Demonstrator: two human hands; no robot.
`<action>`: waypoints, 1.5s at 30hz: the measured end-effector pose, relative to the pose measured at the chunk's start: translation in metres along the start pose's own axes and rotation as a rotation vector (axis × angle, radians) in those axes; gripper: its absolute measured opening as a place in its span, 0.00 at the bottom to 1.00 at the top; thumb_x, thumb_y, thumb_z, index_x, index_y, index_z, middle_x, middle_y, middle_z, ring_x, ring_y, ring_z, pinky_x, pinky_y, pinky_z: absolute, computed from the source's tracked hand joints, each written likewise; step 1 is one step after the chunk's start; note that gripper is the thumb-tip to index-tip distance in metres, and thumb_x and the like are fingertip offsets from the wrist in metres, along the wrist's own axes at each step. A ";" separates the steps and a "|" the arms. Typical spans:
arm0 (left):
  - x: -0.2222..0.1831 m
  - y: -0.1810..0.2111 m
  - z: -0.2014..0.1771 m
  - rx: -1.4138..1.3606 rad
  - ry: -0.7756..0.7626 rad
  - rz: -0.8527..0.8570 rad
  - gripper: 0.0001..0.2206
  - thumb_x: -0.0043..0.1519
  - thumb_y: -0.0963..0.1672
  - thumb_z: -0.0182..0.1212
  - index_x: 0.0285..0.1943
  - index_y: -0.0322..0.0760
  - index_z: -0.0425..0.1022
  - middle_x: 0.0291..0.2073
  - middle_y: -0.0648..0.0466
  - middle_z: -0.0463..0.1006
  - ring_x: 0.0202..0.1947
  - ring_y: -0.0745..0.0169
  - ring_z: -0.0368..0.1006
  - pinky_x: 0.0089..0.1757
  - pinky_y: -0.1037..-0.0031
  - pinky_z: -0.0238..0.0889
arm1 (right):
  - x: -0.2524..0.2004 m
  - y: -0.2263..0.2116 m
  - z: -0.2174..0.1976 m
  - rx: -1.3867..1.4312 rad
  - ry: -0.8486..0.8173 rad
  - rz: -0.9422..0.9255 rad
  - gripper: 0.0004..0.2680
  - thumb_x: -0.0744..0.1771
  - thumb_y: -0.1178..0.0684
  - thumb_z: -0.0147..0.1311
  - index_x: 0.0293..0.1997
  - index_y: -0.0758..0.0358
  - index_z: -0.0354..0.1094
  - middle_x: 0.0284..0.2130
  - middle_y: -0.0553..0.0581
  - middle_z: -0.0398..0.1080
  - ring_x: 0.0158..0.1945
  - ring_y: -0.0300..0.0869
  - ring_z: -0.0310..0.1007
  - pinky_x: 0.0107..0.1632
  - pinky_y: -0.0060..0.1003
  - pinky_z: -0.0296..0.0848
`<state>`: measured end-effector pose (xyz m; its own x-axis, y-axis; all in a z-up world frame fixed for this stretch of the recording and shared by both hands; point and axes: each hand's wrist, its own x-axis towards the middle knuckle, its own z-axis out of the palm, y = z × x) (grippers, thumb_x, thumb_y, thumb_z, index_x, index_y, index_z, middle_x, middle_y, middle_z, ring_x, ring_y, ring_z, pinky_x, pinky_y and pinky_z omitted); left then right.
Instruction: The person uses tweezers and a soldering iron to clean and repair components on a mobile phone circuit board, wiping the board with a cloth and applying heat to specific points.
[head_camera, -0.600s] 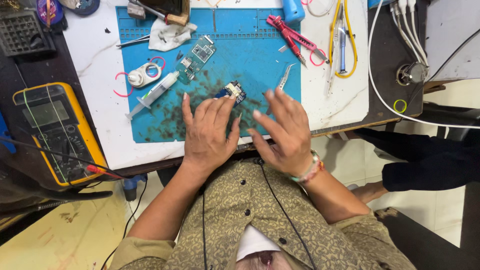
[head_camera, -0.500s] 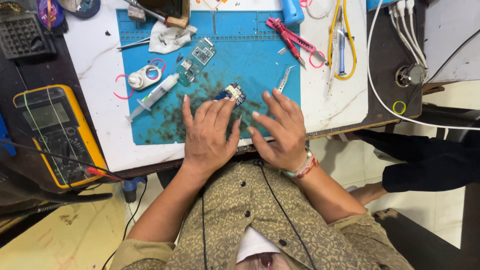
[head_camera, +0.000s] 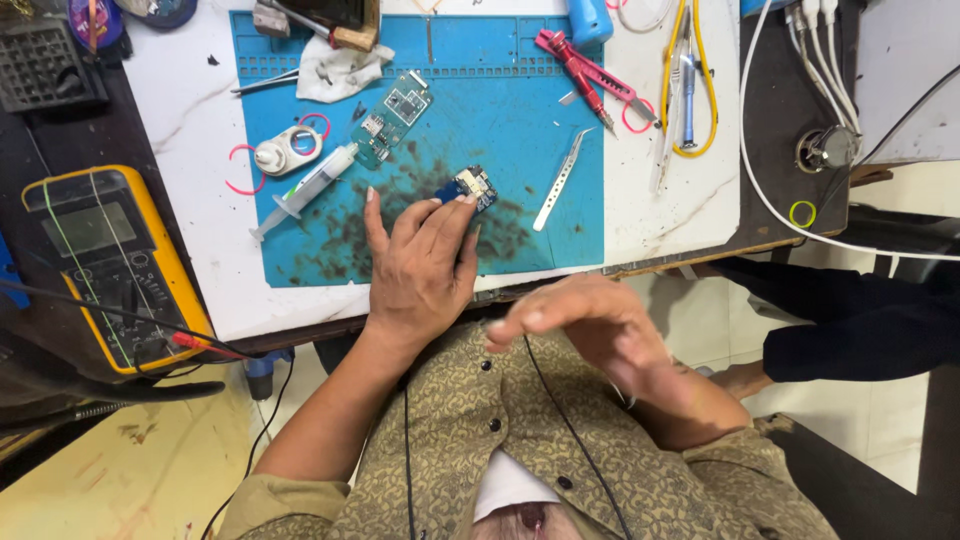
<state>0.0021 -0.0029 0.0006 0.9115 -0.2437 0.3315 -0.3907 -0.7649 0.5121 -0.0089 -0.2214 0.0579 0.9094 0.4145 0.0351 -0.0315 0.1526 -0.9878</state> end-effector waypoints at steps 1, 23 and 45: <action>0.000 0.000 0.000 0.006 -0.002 0.003 0.18 0.66 0.43 0.63 0.64 0.36 0.73 0.55 0.55 0.80 0.57 0.54 0.72 0.69 0.39 0.34 | 0.000 0.000 -0.005 0.005 0.014 0.052 0.16 0.72 0.44 0.50 0.59 0.65 0.71 0.57 0.65 0.74 0.64 0.57 0.73 0.70 0.54 0.67; -0.007 -0.002 -0.001 0.019 0.014 -0.088 0.20 0.64 0.44 0.63 0.66 0.37 0.72 0.53 0.54 0.76 0.55 0.56 0.71 0.69 0.37 0.27 | 0.000 0.001 -0.105 -1.536 0.650 0.061 0.09 0.69 0.63 0.52 0.53 0.66 0.75 0.42 0.61 0.77 0.42 0.53 0.77 0.47 0.45 0.73; 0.007 0.001 -0.002 0.183 -0.063 -0.060 0.21 0.62 0.46 0.63 0.66 0.44 0.77 0.51 0.51 0.71 0.48 0.53 0.65 0.55 0.56 0.48 | -0.002 0.030 0.022 -1.325 0.282 0.049 0.18 0.65 0.64 0.57 0.61 0.57 0.72 0.47 0.58 0.73 0.39 0.52 0.77 0.37 0.43 0.73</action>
<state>0.0075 -0.0039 0.0045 0.9409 -0.2268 0.2515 -0.3108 -0.8735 0.3747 -0.0208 -0.1982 0.0312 0.9773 0.1736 0.1216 0.2082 -0.8946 -0.3954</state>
